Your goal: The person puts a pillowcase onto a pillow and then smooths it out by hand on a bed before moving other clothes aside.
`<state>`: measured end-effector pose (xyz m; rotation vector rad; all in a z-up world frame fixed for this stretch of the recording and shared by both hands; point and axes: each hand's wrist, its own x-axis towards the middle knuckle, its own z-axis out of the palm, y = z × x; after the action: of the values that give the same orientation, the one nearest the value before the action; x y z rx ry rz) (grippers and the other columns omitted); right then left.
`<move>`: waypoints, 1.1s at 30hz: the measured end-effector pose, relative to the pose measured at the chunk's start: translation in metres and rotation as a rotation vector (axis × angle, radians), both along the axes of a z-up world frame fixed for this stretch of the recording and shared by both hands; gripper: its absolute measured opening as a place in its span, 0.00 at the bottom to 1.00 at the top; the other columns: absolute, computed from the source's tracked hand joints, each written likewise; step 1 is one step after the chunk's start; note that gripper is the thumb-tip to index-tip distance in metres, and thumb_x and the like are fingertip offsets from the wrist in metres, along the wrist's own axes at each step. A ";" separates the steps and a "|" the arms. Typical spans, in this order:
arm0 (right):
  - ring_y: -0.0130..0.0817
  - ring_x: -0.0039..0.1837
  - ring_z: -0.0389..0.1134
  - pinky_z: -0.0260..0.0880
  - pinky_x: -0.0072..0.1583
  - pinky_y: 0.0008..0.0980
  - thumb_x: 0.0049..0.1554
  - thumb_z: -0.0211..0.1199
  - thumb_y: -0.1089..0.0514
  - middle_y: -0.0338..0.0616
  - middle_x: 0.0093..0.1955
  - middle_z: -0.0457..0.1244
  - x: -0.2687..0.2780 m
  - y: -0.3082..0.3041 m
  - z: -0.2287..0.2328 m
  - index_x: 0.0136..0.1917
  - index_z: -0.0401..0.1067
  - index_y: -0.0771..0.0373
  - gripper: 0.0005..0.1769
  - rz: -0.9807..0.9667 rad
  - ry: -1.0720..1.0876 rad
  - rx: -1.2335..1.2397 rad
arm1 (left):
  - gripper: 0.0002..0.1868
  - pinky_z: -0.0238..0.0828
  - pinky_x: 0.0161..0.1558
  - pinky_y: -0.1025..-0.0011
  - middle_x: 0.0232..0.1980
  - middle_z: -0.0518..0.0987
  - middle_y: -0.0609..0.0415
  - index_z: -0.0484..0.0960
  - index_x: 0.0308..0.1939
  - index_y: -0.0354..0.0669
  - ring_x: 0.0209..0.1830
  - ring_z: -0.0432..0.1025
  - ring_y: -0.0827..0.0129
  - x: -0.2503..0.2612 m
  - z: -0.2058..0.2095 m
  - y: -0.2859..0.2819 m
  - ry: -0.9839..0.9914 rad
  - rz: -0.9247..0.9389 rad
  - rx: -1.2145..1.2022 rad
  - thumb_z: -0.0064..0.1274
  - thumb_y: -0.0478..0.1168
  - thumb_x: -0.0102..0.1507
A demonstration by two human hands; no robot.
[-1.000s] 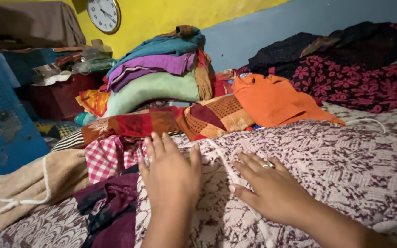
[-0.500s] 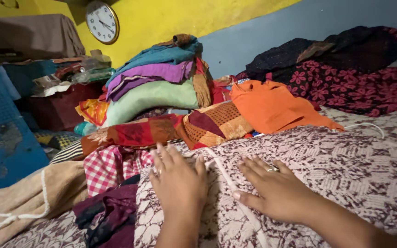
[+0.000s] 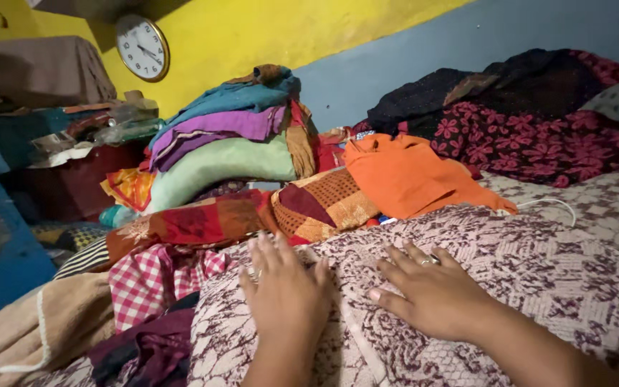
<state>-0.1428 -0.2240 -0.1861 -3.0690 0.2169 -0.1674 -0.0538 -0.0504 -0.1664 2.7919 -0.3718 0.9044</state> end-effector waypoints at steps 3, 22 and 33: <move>0.38 0.87 0.31 0.30 0.81 0.51 0.63 0.42 0.30 0.37 0.87 0.34 0.004 -0.011 -0.007 0.82 0.43 0.43 0.39 0.018 -0.039 0.049 | 0.46 0.37 0.71 0.48 0.81 0.52 0.42 0.56 0.75 0.36 0.81 0.42 0.53 0.013 0.001 -0.021 -0.357 -0.073 -0.057 0.36 0.65 0.62; 0.31 0.78 0.58 0.46 0.77 0.52 0.61 0.45 0.42 0.33 0.78 0.56 0.036 -0.118 -0.038 0.76 0.60 0.48 0.32 -0.070 -0.162 0.125 | 0.39 0.34 0.76 0.49 0.82 0.49 0.46 0.52 0.77 0.37 0.83 0.40 0.55 0.000 0.005 -0.155 0.361 -0.260 -0.102 0.38 0.57 0.68; 0.45 0.81 0.47 0.49 0.72 0.56 0.54 0.57 0.45 0.47 0.83 0.48 0.031 -0.177 -0.003 0.77 0.58 0.55 0.39 0.170 -0.804 0.141 | 0.31 0.39 0.75 0.50 0.73 0.66 0.42 0.71 0.66 0.36 0.77 0.54 0.55 -0.008 -0.023 -0.154 0.307 -0.267 -0.115 0.37 0.53 0.66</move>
<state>-0.1113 -0.4006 -0.1889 -2.5976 -0.0748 -1.2550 -0.0614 -0.2043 -0.1898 2.6335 -0.6012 0.4176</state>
